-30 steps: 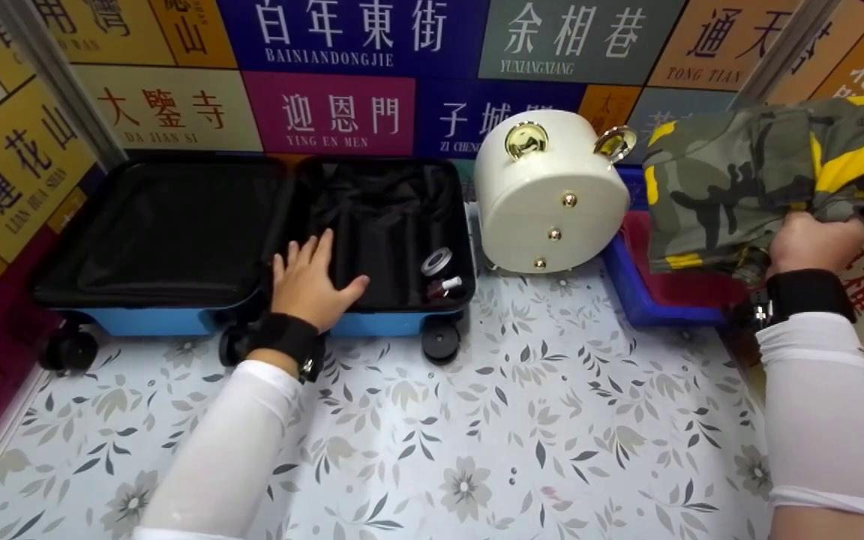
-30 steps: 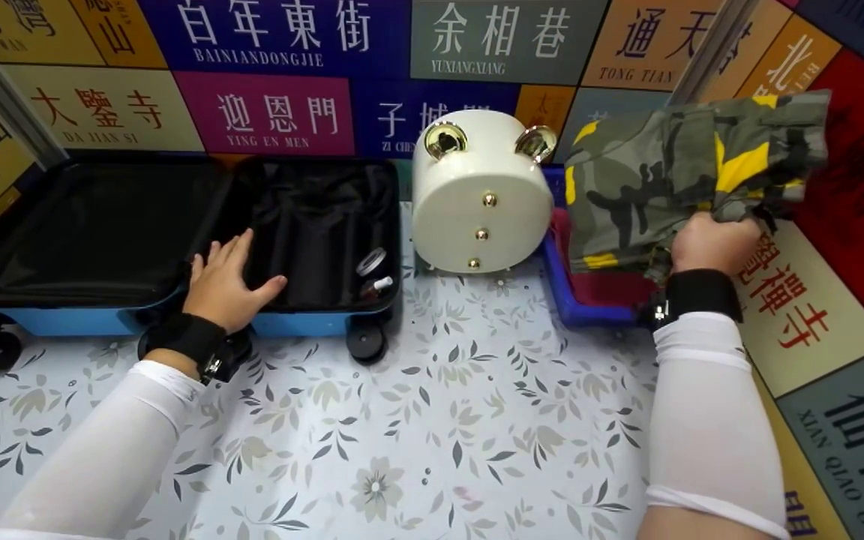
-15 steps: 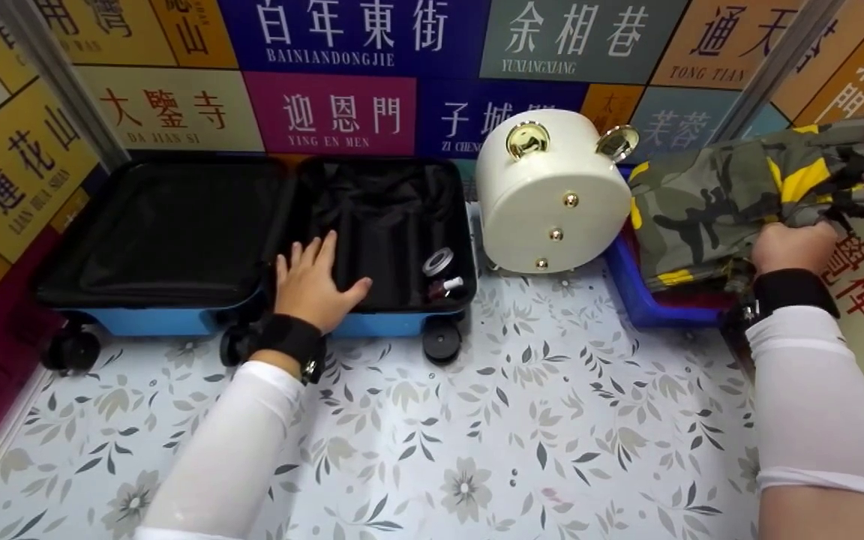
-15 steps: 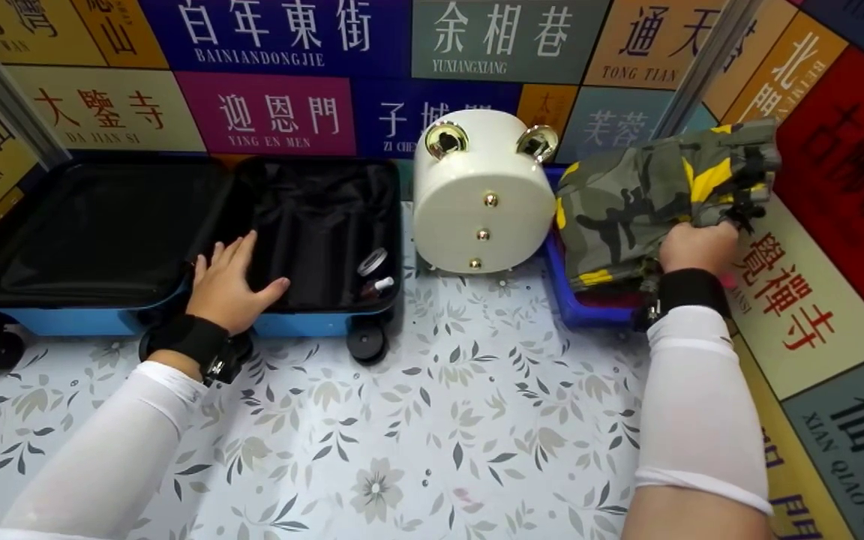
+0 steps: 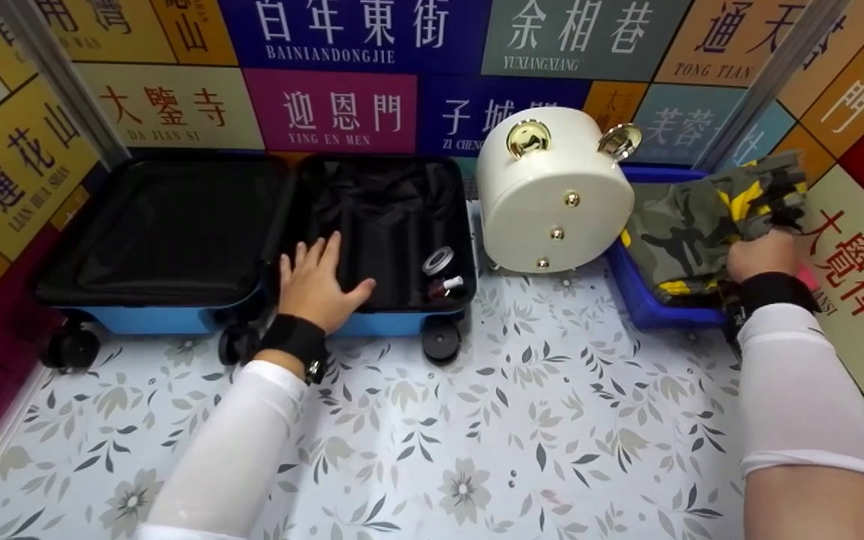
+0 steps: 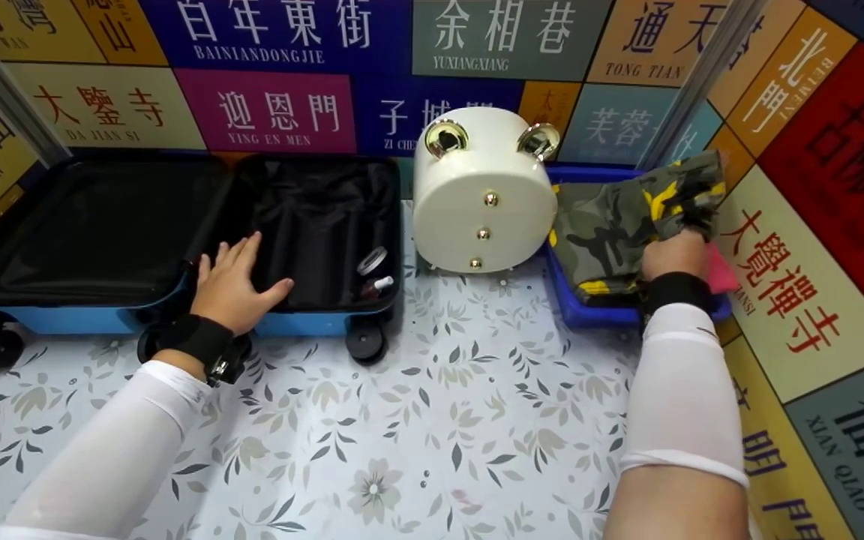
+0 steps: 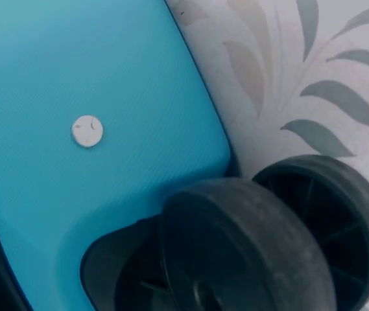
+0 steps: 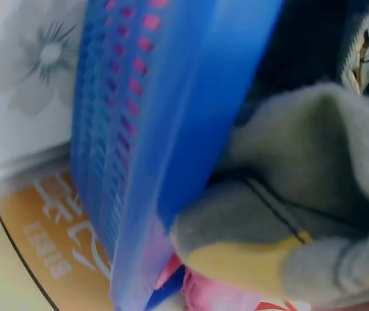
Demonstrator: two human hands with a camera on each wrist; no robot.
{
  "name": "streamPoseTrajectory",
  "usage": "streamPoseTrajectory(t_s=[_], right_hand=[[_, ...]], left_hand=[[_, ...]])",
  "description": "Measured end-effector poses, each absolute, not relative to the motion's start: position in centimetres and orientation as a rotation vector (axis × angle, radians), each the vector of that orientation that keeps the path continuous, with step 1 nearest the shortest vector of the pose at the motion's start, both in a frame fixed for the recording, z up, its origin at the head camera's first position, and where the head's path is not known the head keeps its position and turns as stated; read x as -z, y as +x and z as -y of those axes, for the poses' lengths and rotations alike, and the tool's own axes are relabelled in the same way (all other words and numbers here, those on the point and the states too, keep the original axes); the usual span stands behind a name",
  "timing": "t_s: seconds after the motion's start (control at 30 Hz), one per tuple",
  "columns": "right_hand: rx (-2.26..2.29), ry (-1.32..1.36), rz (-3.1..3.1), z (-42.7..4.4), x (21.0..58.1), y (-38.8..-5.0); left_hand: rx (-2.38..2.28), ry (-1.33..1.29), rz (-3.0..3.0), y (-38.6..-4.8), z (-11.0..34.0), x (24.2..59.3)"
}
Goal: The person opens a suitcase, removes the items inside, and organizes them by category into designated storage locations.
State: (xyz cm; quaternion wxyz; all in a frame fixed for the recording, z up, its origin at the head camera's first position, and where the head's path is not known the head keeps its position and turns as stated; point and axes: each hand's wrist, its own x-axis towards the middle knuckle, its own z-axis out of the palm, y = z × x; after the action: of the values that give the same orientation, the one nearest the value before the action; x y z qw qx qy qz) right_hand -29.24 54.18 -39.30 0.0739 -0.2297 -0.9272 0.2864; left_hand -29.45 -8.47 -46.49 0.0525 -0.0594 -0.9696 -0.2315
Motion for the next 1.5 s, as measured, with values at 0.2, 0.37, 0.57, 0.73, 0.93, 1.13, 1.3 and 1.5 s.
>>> streamPoseTrajectory(t_s=[0.2,0.37,0.57,0.73,0.93,1.13,1.3,1.5], right_hand=[[-0.744,-0.745,2.82,-53.0,39.0,-29.1],[-0.828,-0.997,2.581,-51.8,38.7,-28.9],[-0.609,-0.918,2.571,-50.1,39.2,-28.8],[-0.406,-0.801,2.713,-49.3,39.6,-28.7],[-0.395,-0.686,2.878,-48.6,40.7,-28.7],[-0.465,-0.572,3.008,-48.5,42.2,-29.4],[-0.472,-0.534,3.127,-48.7,43.2,-29.7],[-0.457,-0.513,3.206,-49.7,43.7,-29.5]], left_hand=[[0.703,-0.189,2.946,-29.3,8.4,46.4],[0.709,-0.177,2.955,-29.2,8.5,46.5],[0.713,-0.17,2.947,-29.2,8.7,46.6],[0.716,-0.17,2.944,-29.2,8.7,46.7],[0.704,-0.169,2.947,-29.2,8.7,46.7],[0.693,-0.15,2.963,-29.2,8.8,46.7],[0.687,-0.145,2.965,-29.3,8.8,46.7],[0.67,-0.143,2.989,-29.3,8.7,46.7]])
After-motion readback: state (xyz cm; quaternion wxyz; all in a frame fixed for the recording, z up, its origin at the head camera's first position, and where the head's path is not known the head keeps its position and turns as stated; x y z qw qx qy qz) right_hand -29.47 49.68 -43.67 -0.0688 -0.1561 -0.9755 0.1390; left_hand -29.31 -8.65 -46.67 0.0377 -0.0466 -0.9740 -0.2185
